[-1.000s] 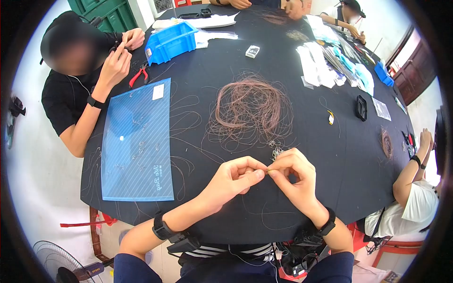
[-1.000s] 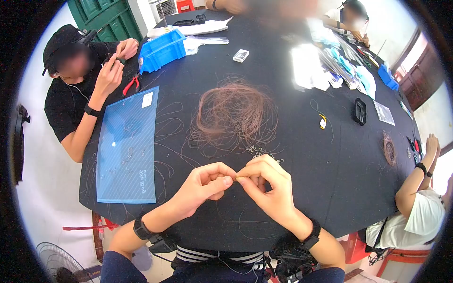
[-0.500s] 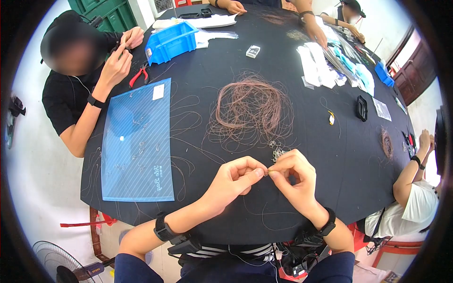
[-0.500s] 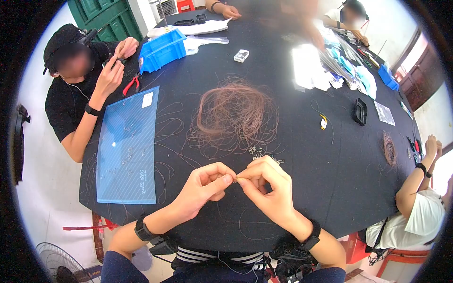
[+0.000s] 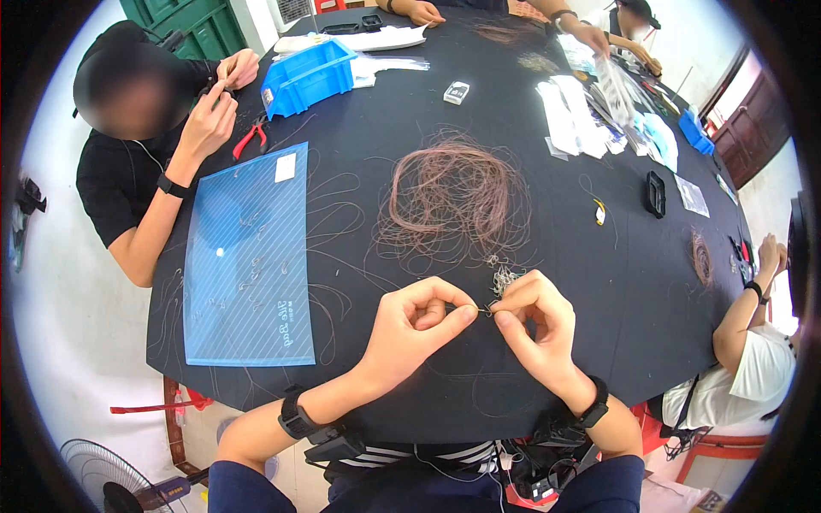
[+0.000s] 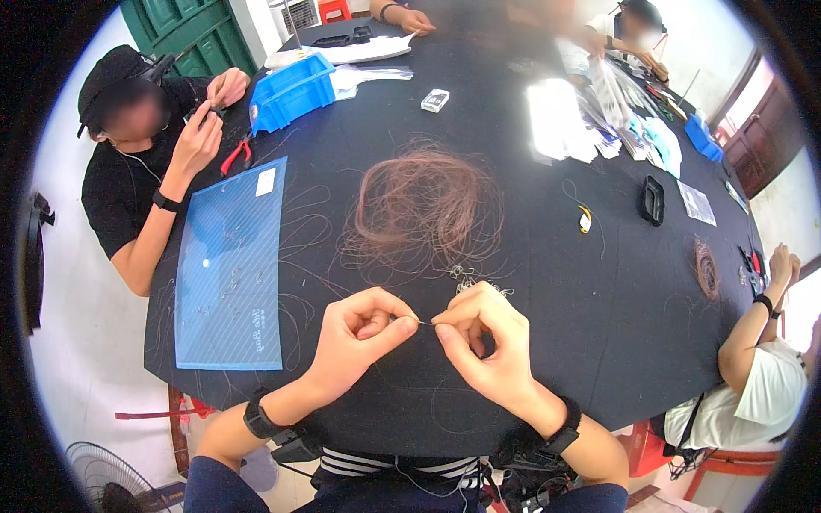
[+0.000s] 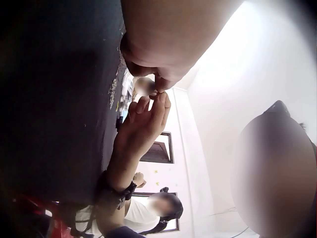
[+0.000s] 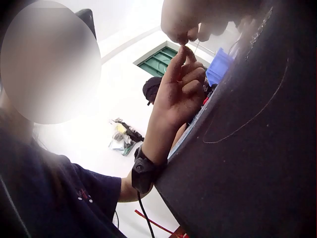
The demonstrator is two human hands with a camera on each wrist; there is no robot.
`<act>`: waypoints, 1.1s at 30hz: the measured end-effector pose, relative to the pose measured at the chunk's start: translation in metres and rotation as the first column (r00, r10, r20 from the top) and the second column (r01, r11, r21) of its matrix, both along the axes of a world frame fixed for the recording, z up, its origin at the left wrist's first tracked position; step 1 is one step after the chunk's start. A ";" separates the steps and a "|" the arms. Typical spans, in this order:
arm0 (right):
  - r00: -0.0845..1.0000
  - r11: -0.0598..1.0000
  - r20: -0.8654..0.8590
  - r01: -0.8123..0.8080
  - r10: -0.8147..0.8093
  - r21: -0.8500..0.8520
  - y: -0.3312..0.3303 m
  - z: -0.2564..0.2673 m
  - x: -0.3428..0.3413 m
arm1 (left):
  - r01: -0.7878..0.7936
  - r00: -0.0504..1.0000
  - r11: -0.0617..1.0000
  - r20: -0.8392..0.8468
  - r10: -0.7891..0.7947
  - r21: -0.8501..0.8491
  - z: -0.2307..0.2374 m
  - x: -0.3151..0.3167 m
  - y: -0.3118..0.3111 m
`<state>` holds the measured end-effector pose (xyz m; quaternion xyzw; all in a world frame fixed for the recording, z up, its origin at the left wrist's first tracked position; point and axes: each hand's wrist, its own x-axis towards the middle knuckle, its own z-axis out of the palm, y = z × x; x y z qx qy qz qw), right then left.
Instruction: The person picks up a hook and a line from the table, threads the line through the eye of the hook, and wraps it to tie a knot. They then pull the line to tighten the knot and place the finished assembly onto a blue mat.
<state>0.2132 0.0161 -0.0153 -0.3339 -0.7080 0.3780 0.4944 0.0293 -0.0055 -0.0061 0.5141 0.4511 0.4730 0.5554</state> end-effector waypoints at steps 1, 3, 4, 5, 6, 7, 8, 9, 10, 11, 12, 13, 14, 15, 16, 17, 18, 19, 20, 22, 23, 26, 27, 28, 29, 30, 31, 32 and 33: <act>1.000 1.000 -0.009 -0.006 0.006 -0.021 0.000 0.001 0.000 | -0.017 1.000 1.000 -0.006 0.017 0.004 0.001 0.000 0.000; 1.000 0.999 -0.020 -0.018 0.017 -0.051 0.000 0.001 0.000 | -0.051 0.999 0.999 -0.017 0.051 0.012 0.002 0.000 0.000; 0.999 0.998 -0.025 -0.024 0.023 -0.065 0.000 0.001 0.000 | -0.055 0.998 0.998 -0.030 0.055 0.022 0.001 -0.001 0.000; 1.000 0.998 -0.022 -0.017 0.016 -0.067 0.000 0.001 0.000 | -0.059 0.997 0.998 -0.043 0.060 0.031 0.000 -0.001 0.000; 1.000 0.998 -0.018 -0.011 0.009 -0.069 -0.001 0.001 0.000 | -0.062 0.996 0.997 -0.056 0.065 0.041 -0.001 -0.002 0.001; 1.000 0.998 -0.014 -0.003 0.003 -0.071 -0.001 0.002 -0.001 | -0.059 0.995 0.997 -0.072 0.063 0.051 0.000 -0.002 0.001; 1.000 0.997 -0.021 -0.014 0.012 -0.080 -0.001 0.002 0.000 | -0.056 0.994 0.997 -0.089 0.061 0.061 0.001 -0.002 0.000; 0.999 0.996 -0.029 -0.023 0.021 -0.089 -0.001 0.003 0.000 | -0.052 0.993 0.996 -0.105 0.059 0.072 0.002 -0.002 0.000; 0.999 0.995 -0.037 -0.033 0.029 -0.096 -0.001 0.003 0.001 | -0.057 0.991 0.995 -0.116 0.066 0.083 0.003 -0.002 0.000; 0.996 0.994 -0.087 -0.037 0.029 -0.099 -0.002 0.002 0.001 | -0.063 0.989 0.994 -0.126 0.074 0.094 0.003 -0.001 0.000; 0.990 0.994 -0.136 -0.042 0.028 -0.100 -0.003 0.000 0.001 | -0.068 0.987 0.992 -0.136 0.082 0.107 0.004 -0.001 0.000; 0.983 0.994 -0.184 -0.047 0.028 -0.100 -0.004 -0.001 0.002 | -0.072 0.987 0.990 -0.134 0.088 0.121 0.004 -0.001 0.000; 0.979 0.980 -0.199 -0.077 0.040 -0.182 -0.005 0.002 0.001 | -0.077 0.987 0.988 -0.131 0.095 0.135 0.005 -0.001 -0.001; 0.975 0.959 -0.216 -0.108 0.051 -0.261 -0.006 0.007 -0.001 | -0.082 0.986 0.985 -0.129 0.101 0.149 0.006 -0.001 -0.001; 0.971 0.931 -0.233 -0.138 0.060 -0.339 -0.007 0.010 -0.002 | -0.109 0.984 0.980 -0.119 0.130 0.168 0.006 -0.001 -0.001; 0.970 0.858 -0.143 -0.242 0.198 -0.452 -0.005 0.009 0.002 | -0.137 0.981 0.973 -0.108 0.158 0.185 0.005 -0.001 -0.002; 0.951 0.788 -0.091 -0.297 0.296 -0.539 -0.004 0.014 0.000 | -0.165 0.977 0.965 -0.097 0.187 0.202 0.005 0.000 -0.001; 0.917 0.705 -0.048 -0.337 0.396 -0.624 -0.004 0.020 -0.003 | -0.188 0.974 0.959 -0.088 0.210 0.213 0.004 -0.001 -0.001; 0.858 0.639 -0.065 -0.428 0.509 -0.640 -0.004 0.012 -0.005 | -0.212 0.969 0.952 -0.077 0.233 0.223 0.002 -0.002 0.001; 0.750 0.470 -0.205 -0.577 0.629 -0.668 -0.009 0.003 -0.006 | -0.250 0.958 0.940 -0.083 0.275 0.234 0.003 -0.004 0.002; 0.689 0.378 -0.254 -0.625 0.679 -0.683 -0.010 0.001 -0.004 | -0.258 0.954 0.934 -0.086 0.286 0.247 0.003 -0.004 0.003; 0.683 0.355 -0.275 -0.629 0.676 -0.692 -0.003 0.019 0.003 | -0.278 0.943 0.920 -0.103 0.316 0.276 0.004 -0.005 0.004; 0.703 0.376 -0.307 -0.636 0.641 -0.674 -0.002 0.020 0.006 | -0.276 0.945 0.922 -0.098 0.312 0.270 0.004 -0.005 0.004; 0.771 0.488 -0.317 -0.607 0.552 -0.628 -0.003 0.024 0.008 | -0.274 0.947 0.925 -0.094 0.307 0.264 0.004 -0.005 0.004; 0.824 0.548 -0.328 -0.556 0.462 -0.625 -0.001 0.023 0.012 | -0.272 0.949 0.927 -0.089 0.303 0.257 0.003 -0.005 0.004; 0.843 0.644 -0.355 -0.538 0.404 -0.545 0.001 0.018 0.012 | -0.270 0.952 0.931 -0.075 0.296 0.247 0.003 -0.005 0.004; 0.855 0.731 -0.388 -0.504 0.346 -0.460 0.003 0.013 0.012 | -0.268 0.955 0.934 -0.061 0.290 0.236 0.002 -0.005 0.004; 0.835 0.765 -0.465 -0.497 0.293 -0.409 0.004 0.013 0.012 | -0.266 0.958 0.938 -0.047 0.283 0.225 0.002 -0.005 0.004; 0.840 0.807 -0.475 -0.462 0.264 -0.369 0.006 0.013 0.014 | -0.276 0.960 0.950 -0.005 0.280 0.147 0.002 -0.005 0.004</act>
